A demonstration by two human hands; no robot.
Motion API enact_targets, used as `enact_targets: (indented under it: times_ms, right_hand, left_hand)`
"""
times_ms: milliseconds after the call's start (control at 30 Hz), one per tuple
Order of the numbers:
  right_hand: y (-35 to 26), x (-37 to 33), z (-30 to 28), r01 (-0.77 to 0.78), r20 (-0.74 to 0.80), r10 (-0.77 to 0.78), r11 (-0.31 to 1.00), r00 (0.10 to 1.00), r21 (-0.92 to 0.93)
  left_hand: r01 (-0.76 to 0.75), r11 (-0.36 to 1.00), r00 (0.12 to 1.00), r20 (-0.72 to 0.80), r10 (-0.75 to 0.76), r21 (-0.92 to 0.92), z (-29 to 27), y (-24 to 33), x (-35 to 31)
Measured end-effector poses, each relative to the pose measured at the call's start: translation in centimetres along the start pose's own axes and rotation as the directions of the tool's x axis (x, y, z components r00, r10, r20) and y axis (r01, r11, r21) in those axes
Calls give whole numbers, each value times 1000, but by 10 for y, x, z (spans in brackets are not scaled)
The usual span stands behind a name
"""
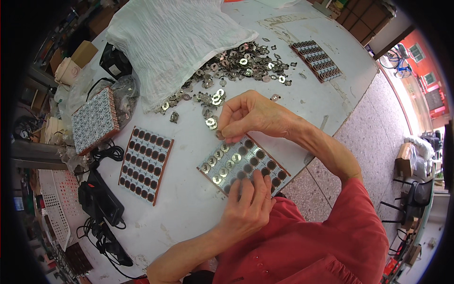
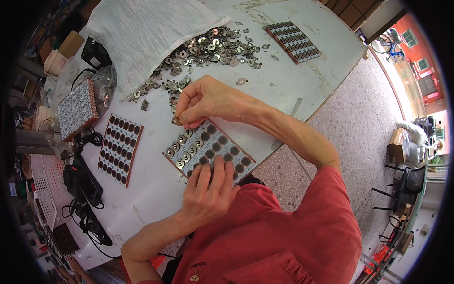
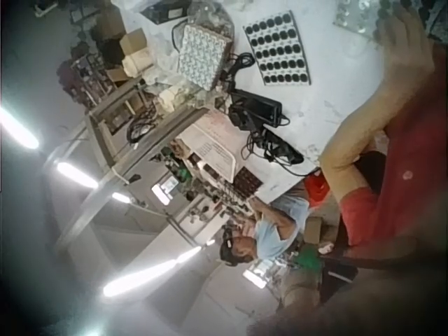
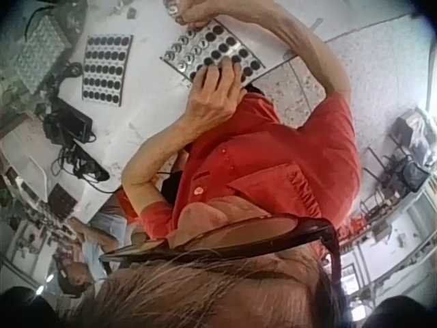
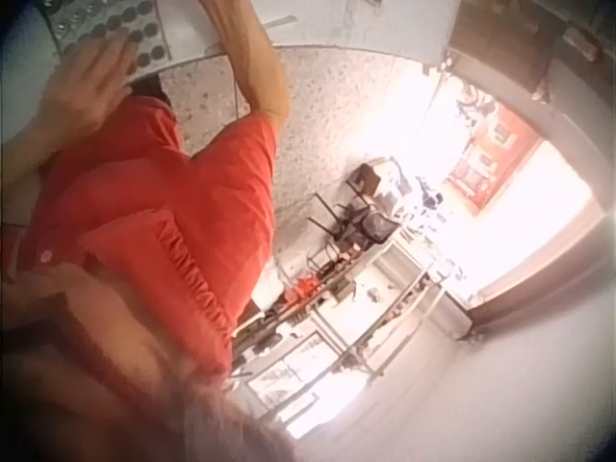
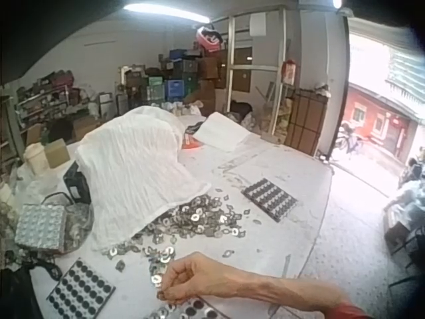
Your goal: The person places small metal circular components into a plastic sorting tray by hand.
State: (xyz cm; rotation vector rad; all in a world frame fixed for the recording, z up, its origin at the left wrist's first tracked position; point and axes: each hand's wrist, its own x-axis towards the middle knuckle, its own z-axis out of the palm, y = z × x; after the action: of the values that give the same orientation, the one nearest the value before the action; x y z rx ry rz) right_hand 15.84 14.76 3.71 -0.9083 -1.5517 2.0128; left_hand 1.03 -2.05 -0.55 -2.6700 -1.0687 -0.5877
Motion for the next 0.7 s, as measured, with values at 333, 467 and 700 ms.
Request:
enact_targets:
  times_ms: [333, 467, 700]
  right_hand:
    - [7, -9, 3, 83, -25, -90, 978, 996, -192]
    - [4, -15, 8, 11, -71, -23, 986, 997, -168]
    - [4, -23, 5, 12, 13, -10, 990, 1000, -138]
  left_hand:
    - [-2, 1000, 1000, 3, 2, 4, -1, 0, 1]
    - [-4, 1000, 1000, -1, 4, 6, 1, -1, 0]
    - [-1, 1000, 1000, -2, 1, 0, -1, 0, 1]
